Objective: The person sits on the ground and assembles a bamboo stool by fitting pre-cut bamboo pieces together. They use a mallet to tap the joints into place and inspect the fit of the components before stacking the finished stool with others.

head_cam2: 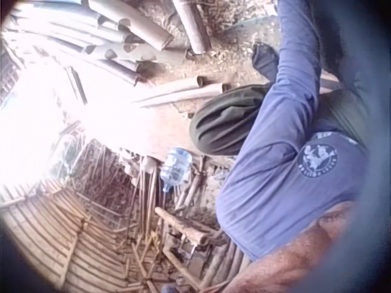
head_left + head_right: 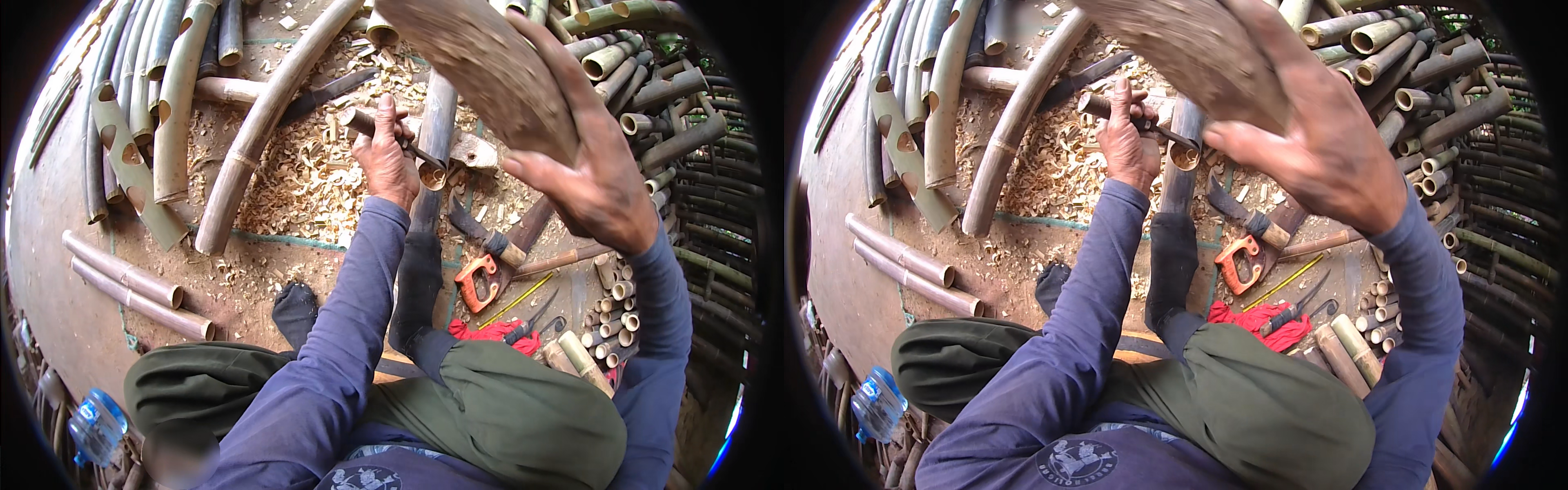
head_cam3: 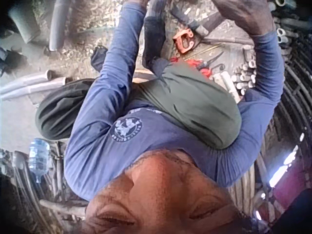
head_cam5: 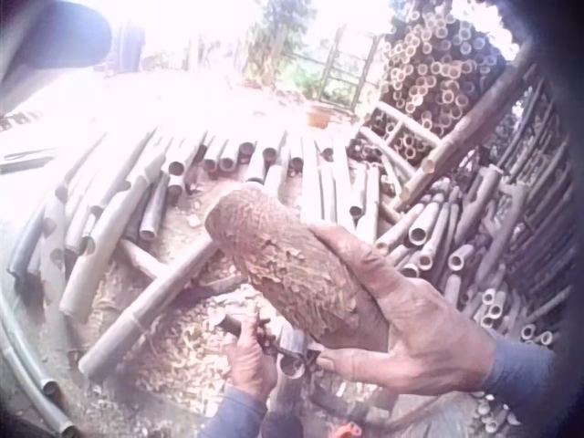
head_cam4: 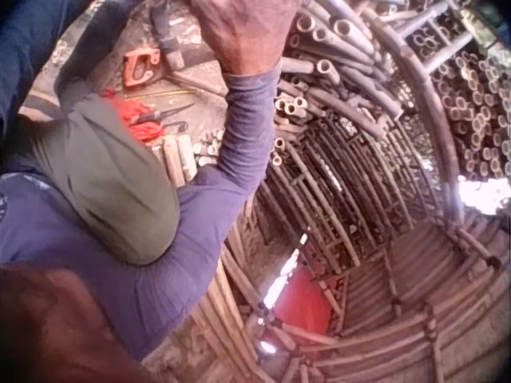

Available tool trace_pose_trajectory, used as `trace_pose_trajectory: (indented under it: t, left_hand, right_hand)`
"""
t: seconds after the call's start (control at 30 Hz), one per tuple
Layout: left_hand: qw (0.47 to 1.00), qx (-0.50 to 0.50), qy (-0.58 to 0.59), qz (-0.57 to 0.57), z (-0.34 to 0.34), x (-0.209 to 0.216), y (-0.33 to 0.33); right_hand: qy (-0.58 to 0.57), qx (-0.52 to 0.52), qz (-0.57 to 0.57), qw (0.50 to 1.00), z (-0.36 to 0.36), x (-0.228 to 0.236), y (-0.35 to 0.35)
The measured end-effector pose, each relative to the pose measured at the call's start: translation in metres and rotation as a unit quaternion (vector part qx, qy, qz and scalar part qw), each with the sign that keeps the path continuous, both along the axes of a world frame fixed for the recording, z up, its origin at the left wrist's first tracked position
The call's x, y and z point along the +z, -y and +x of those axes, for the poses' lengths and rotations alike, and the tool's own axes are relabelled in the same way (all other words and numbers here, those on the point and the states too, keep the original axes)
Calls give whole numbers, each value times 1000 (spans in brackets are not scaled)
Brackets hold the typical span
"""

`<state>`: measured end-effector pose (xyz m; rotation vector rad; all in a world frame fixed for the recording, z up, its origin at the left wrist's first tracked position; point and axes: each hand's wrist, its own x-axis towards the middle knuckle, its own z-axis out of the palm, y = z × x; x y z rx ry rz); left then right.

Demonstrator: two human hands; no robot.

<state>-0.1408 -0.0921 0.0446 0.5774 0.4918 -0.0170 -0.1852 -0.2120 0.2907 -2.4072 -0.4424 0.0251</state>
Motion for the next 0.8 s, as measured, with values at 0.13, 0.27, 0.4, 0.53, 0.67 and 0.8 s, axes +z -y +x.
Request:
trace_pose_trajectory:
  t: [0.13,0.27,0.4,0.53,0.67,0.8]
  left_hand:
    - [994,-25,97,34,-16,3,17]
    - [980,-40,137,-136,-32,-40,22]
    - [979,-149,118,-74,-35,-6,11]
    - [970,-142,193,42,-42,-8,19]
    - [962,-172,149,148,-47,-12,13]
    - [972,-115,149,138,-55,15,-14]
  right_hand:
    - [28,57,-82,995,15,-21,1]
    - [38,135,-308,941,27,-21,-29]
    - [67,84,-249,963,19,-3,-29]
    - [6,87,-272,958,0,-22,-14]
    - [-16,81,-299,951,7,-5,-13]
    - [-35,19,-88,995,-7,1,-9]
